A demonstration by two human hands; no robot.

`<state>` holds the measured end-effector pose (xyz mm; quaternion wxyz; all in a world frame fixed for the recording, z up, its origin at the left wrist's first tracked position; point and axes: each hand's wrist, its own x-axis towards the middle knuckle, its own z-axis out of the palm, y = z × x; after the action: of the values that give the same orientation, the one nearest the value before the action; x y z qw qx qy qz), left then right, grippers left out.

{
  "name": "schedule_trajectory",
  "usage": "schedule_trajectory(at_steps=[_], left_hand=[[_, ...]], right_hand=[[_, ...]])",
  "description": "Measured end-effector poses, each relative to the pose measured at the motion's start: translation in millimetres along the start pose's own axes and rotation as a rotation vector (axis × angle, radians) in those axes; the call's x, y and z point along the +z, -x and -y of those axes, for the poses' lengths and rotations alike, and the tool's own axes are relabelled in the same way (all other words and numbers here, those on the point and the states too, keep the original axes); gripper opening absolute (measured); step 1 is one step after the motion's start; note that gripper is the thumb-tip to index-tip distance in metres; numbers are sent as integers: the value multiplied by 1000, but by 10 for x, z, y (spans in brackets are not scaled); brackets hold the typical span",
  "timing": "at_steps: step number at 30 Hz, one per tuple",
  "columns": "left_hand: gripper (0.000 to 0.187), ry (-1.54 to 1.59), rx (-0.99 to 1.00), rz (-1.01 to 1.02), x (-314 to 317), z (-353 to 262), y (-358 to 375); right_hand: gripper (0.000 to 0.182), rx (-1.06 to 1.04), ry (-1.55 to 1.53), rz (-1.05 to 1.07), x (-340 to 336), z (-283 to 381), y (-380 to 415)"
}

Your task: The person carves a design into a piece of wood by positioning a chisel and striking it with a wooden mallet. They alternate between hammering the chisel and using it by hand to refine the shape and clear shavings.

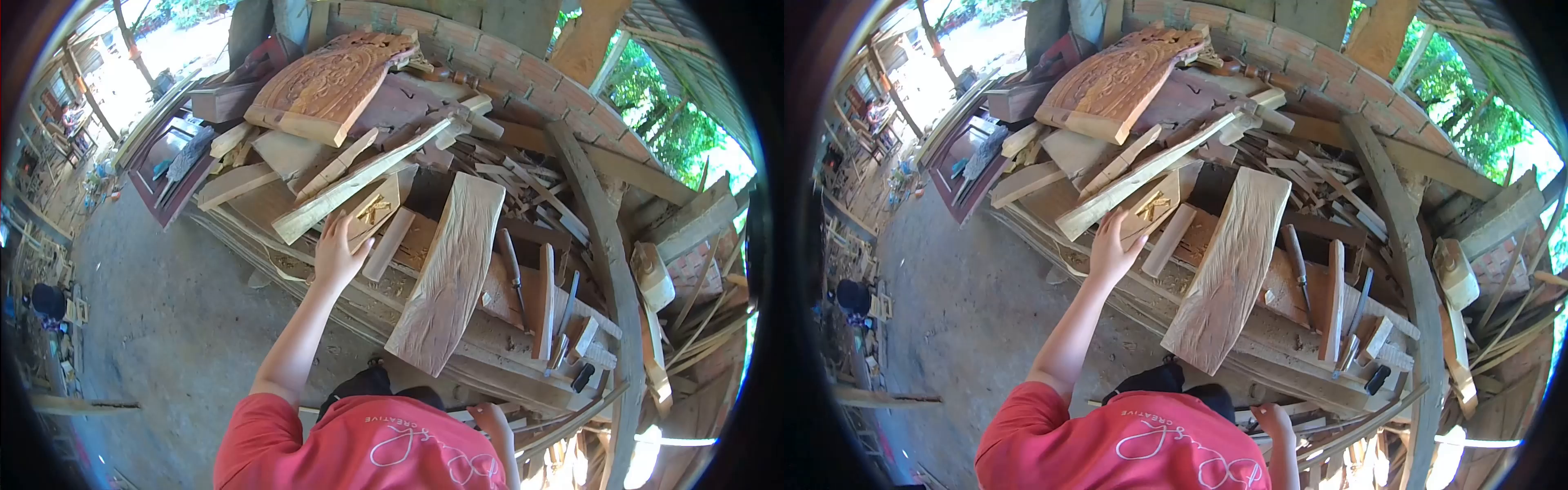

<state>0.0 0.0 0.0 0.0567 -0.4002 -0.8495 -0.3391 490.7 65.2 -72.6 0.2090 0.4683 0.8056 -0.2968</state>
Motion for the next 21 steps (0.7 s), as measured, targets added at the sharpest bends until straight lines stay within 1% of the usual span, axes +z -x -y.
schedule_trajectory(at_steps=[2, 3, 5, 6, 7, 8, 9, 10, 11, 12, 13, 14, 15, 16, 17, 18, 19, 20, 21], left_hand=[[73, -6, -36, 9, 63, -200, -36], [73, -93, 31, 11, -74, 10, -360], [76, -357, -162, 169, 107, -164, -368], [75, -414, -137, 155, 194, -197, -306], [75, -408, -108, 161, 232, -175, -296], [74, -433, -135, 140, 283, -154, -290], [74, -459, -163, 120, 315, -140, -282], [74, -453, -141, 62, 324, -118, -246], [74, -447, -123, 6, 310, -88, -189], [76, -440, -74, -92, 390, 18, -137], [79, -459, -74, -127, 417, 54, -100], [79, -467, -80, -115, 422, 59, -84], [79, -478, -87, -104, 429, 48, -91], [79, -477, -110, -35, 388, -7, -119], [79, -475, -98, -34, 361, -49, -156], [80, -473, -129, 26, 342, -88, -188], [81, -474, -161, 85, 329, -108, -207], [88, -436, -167, 62, 339, -98, -211], [88, -441, -162, 60, 346, -118, -194]], right_hand=[[36, 112, -288, -14, 24, -105, 230], [26, -20, -473, -88, 251, 332, -137], [19, -168, -481, -303, 103, 158, -52], [17, -145, -473, -344, -46, 125, -22], [16, -127, -477, -386, -174, 167, -36], [17, -105, -446, -456, -314, 208, -57], [18, -111, -512, -504, -496, 284, -84], [18, -186, -514, -609, -537, 186, -234], [17, -184, -656, -621, -735, 297, -257], [15, -259, -565, -735, -953, 414, -322], [15, -317, -579, -787, -1133, 510, -419], [16, -381, -590, -841, -1323, 616, -531], [17, -424, -517, -932, -1535, 799, -591], [21, -442, -536, -990, -1601, 808, -842], [26, -443, -519, -1012, -1747, 919, -967], [32, -339, -406, -975, -1881, 1014, -1059], [38, -318, -269, -1016, -1915, 1040, -1269], [44, -251, -258, -962, -1927, 1061, -1459], [44, -250, -266, -964, -1953, 1125, -1527]])
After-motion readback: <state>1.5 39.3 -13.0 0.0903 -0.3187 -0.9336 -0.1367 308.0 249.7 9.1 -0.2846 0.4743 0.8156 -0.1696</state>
